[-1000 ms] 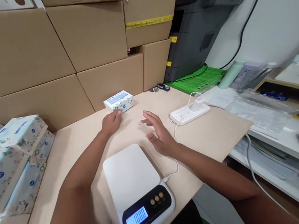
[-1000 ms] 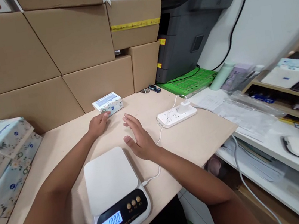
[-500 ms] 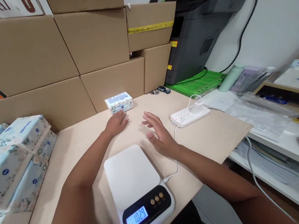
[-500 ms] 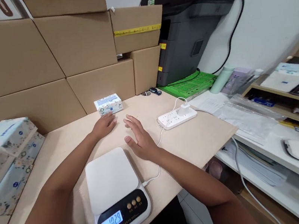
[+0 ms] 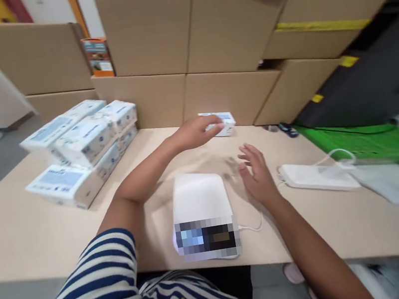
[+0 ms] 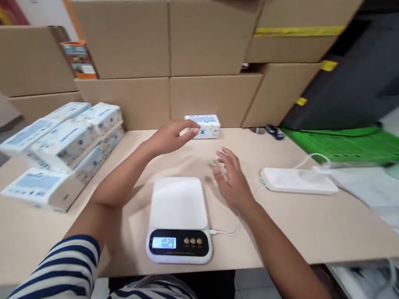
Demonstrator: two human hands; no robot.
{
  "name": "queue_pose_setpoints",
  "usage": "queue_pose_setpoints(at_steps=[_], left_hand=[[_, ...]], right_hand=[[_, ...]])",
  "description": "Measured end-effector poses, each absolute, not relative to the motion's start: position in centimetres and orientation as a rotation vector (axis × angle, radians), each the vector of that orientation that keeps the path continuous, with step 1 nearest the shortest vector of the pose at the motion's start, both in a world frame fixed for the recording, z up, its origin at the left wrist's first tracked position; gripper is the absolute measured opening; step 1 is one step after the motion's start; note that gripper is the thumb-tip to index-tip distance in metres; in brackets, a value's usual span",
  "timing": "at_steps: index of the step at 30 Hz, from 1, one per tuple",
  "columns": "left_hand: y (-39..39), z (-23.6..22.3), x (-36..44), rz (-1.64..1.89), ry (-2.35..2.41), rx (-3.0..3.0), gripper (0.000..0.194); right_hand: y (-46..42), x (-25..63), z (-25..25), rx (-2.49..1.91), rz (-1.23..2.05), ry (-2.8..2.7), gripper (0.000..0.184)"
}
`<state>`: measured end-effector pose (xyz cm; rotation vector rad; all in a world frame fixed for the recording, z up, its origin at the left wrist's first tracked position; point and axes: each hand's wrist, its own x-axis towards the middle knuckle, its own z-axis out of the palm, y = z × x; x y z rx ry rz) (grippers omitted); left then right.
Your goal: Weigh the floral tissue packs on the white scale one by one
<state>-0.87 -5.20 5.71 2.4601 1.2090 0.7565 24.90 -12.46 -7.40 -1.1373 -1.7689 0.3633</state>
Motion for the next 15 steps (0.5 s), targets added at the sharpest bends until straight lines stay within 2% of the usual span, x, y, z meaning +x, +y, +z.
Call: queue_pose_setpoints(at_steps=[4,8,10,12,15], left_hand=[[-14.3,8.0,-4.4,1.147,0.777,2.728,0.045],[-21.9,5.3,-9.9,1.103,0.614,3.086,0.026],[-24.6,3.6,-13.7,1.084,0.832,3.179,0.021],[-26.7,2.3,-17.6,1.044,1.326,3.062,0.027],[-28.8,1.3,-22.5,0.559,2.049,2.742,0.038]], right_hand=[[-12.9,25.4,-7.7,-1.132,0.328,-1.774,0.070],[-12.9,26.2,-8.4,-1.169,0.292,-1.786,0.067],[-12.7,26.5,-8.9,-1.186,0.277,-1.795,0.068],[-12.6,26.7,-9.2,-1.186,0.251,-1.820,0.071],[-12.5,26.8,-9.4,-1.167,0.154,-1.864,0.075]])
